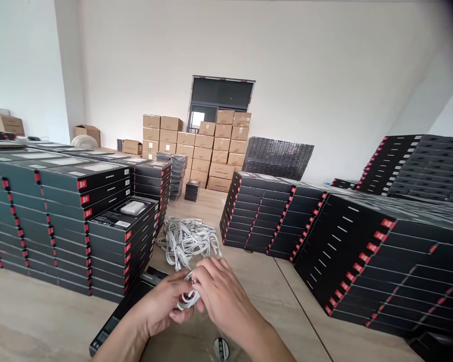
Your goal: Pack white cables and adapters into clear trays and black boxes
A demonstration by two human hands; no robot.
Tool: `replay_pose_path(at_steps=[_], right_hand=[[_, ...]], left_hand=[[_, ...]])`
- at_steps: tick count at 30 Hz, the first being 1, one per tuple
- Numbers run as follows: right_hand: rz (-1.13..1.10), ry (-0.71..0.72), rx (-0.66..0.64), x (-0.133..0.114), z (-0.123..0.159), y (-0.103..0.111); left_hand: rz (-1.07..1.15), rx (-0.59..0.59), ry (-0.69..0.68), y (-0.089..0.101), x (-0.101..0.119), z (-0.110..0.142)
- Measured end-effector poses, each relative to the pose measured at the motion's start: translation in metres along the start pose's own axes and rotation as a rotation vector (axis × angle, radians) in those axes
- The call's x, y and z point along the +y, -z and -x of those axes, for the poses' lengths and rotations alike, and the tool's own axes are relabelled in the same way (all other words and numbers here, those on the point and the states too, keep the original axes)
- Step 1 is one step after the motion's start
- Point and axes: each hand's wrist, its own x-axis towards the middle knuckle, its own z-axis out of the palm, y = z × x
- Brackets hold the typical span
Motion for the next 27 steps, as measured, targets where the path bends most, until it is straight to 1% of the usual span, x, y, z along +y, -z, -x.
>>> replay_pose_path(at_steps=[3, 5, 7, 8, 10, 13, 16, 17, 18, 19, 22, 23, 24, 25, 27], right_hand=[[0.021, 0.041, 0.053, 0.000, 0.000, -0.007], [-0.029, 0.055, 0.106, -0.003, 0.000, -0.009], [-0.162, 0.037, 0.194, -0.008, 0.002, -0.008], [-0.269, 0.006, 0.252, -0.012, 0.002, -0.007], [-0.532, -0.098, 0.363, -0.018, 0.002, -0.004], [-0.905, -0.329, 0.505, -0.018, -0.004, -0.001], [-1.139, -0.535, 0.750, -0.006, -0.012, -0.002], [-1.196, -0.573, 0.794, -0.001, -0.013, -0.004], [-1.246, -0.598, 0.785, 0.002, -0.014, -0.006], [-1.292, -0.616, 0.708, 0.004, -0.013, -0.009], [-1.401, -0.684, 0.309, 0.001, -0.005, -0.018], [-1.434, -0.712, 0.226, -0.001, -0.001, -0.021], [-1.477, -0.739, 0.198, -0.003, 0.002, -0.024], [-1.531, -0.765, 0.226, -0.004, 0.005, -0.026], [-1.658, -0.795, 0.371, -0.001, 0.011, -0.028]], left_hand=[[-0.012, -0.023, 0.036, -0.002, 0.001, 0.002], [-0.017, -0.023, 0.040, -0.002, -0.002, 0.002], [-0.022, -0.022, 0.038, -0.001, -0.008, 0.001], [-0.034, -0.024, 0.036, -0.001, -0.011, 0.000], [-0.075, -0.021, 0.041, -0.001, -0.016, -0.003], [-0.084, 0.010, 0.024, -0.005, -0.019, -0.006], [0.008, 0.029, -0.055, -0.011, -0.014, -0.007], [0.044, 0.018, -0.082, -0.013, -0.012, -0.007], [0.079, -0.005, -0.104, -0.015, -0.011, -0.007], [0.112, -0.034, -0.121, -0.017, -0.010, -0.006], [0.163, -0.109, -0.137, -0.023, -0.013, -0.005], [0.151, -0.128, -0.129, -0.024, -0.015, -0.004], [0.121, -0.147, -0.115, -0.025, -0.016, -0.004], [0.072, -0.167, -0.096, -0.025, -0.018, -0.004], [-0.083, -0.184, -0.063, -0.024, -0.021, -0.004]])
